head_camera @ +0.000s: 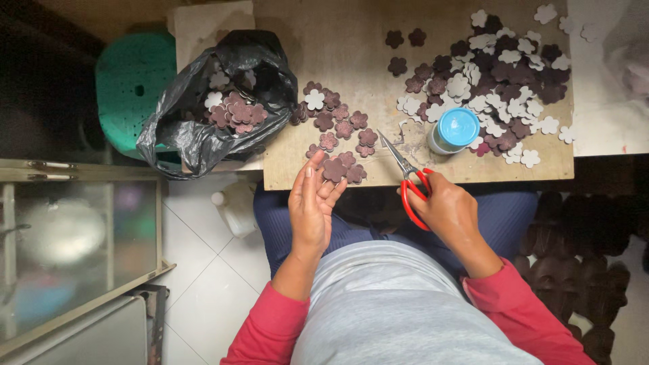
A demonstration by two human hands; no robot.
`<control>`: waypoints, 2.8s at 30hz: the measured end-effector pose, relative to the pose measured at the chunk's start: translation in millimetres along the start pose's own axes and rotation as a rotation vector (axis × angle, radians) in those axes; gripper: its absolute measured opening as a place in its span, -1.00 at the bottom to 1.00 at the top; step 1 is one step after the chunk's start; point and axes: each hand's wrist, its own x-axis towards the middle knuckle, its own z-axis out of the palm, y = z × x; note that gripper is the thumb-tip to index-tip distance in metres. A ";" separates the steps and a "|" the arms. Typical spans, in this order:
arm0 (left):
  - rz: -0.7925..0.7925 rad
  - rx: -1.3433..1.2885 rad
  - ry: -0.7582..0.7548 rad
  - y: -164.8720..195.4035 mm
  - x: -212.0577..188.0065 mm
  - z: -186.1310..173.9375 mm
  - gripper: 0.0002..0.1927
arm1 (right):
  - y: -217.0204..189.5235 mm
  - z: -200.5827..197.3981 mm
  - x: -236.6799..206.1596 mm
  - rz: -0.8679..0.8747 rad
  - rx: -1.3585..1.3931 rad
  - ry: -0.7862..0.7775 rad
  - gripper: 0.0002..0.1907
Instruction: The person sits on the floor and uses red-handled scissors to trim the edges of small flower-shaped craft pieces. They repeatedly pick up pieces, trim them, and place them into a black plastic bag. A small container with a blue lid is also handled briefly.
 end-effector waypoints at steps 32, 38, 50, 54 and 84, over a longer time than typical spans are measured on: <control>0.213 0.434 0.011 29.2 -5.2 -12.5 -0.11 | -15.0 52.8 48.3 -0.112 0.007 0.146 -0.43; 0.222 0.326 -0.102 29.3 -10.4 -4.9 -0.44 | -19.0 42.5 49.0 -0.002 -0.021 0.055 -0.43; 0.105 0.194 -0.163 26.1 -18.4 17.8 -0.73 | -10.5 2.6 6.2 0.026 1.031 -0.419 -0.40; 0.078 0.172 -0.207 21.7 -19.5 24.2 -0.71 | -5.0 -12.8 -17.8 -0.334 1.074 -0.562 -0.37; 0.017 0.137 -0.201 9.9 -23.2 25.5 -0.71 | -14.0 -23.7 -45.3 -0.257 0.989 -0.650 -0.52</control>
